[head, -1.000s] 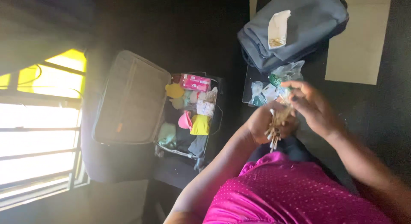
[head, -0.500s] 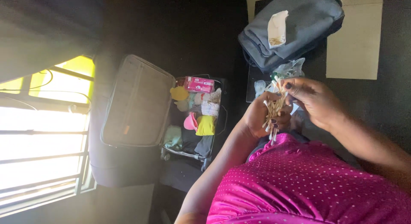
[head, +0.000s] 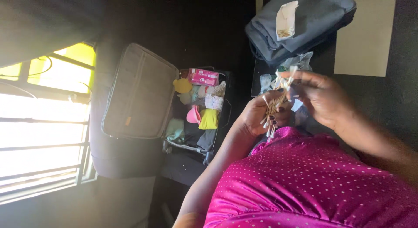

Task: The person packs clothes and small objects into a suitcase, and then transfers wooden sticks from a tray and a plastic bag into a different plastic bag.

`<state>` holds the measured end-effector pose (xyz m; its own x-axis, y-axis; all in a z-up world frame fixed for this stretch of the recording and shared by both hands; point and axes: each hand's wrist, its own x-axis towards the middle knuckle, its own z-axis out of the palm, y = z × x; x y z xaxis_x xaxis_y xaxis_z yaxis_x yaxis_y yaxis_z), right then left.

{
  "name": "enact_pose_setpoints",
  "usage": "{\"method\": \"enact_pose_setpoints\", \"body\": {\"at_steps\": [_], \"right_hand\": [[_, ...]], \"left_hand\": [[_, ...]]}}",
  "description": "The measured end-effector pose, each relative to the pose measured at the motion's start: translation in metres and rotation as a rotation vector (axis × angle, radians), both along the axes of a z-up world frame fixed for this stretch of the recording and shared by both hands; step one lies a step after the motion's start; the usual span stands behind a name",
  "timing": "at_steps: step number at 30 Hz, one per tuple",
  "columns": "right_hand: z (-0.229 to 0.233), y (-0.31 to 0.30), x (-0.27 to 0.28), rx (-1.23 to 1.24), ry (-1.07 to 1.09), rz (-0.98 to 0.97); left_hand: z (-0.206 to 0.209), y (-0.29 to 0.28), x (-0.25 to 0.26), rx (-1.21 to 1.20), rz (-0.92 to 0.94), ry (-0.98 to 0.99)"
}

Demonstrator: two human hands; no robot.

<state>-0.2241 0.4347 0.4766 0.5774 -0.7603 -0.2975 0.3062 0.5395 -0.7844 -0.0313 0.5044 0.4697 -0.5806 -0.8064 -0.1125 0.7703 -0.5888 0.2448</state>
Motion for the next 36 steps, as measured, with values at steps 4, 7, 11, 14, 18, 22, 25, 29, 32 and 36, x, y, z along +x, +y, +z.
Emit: {"method": "enact_pose_setpoints", "body": {"at_steps": [4, 7, 11, 14, 18, 22, 25, 29, 32, 36], "right_hand": [[-0.016, 0.001, -0.008, -0.076, -0.089, -0.075], [-0.004, 0.002, -0.014, -0.035, 0.055, -0.129], [0.002, 0.009, -0.021, -0.089, 0.115, -0.055], [0.003, 0.01, -0.021, -0.029, 0.197, -0.047], [-0.001, 0.007, -0.03, -0.022, 0.147, -0.102], [-0.005, -0.001, -0.046, 0.0, 0.008, -0.11], [0.002, -0.008, -0.065, -0.105, 0.142, -0.213], [0.021, -0.011, -0.086, -0.213, 0.11, -0.291], [0.031, -0.01, -0.093, -0.382, 0.269, -0.289], [0.025, -0.007, -0.087, -0.513, 0.43, -0.115]], "left_hand": [[0.011, 0.005, -0.007, 0.037, 0.093, -0.133], [0.013, 0.003, -0.006, 0.013, 0.174, -0.16], [0.012, 0.002, -0.005, -0.085, 0.192, -0.134], [0.01, -0.003, -0.01, -0.079, 0.187, -0.212], [0.001, -0.009, -0.021, 0.01, 0.165, -0.323], [0.014, -0.015, -0.032, -0.067, 0.122, -0.196], [0.011, -0.019, -0.042, -0.075, 0.135, -0.139], [0.003, -0.025, -0.052, -0.026, 0.163, -0.147], [0.002, -0.03, -0.061, -0.073, 0.233, -0.178], [-0.009, -0.034, -0.076, -0.097, 0.262, -0.411]]}}
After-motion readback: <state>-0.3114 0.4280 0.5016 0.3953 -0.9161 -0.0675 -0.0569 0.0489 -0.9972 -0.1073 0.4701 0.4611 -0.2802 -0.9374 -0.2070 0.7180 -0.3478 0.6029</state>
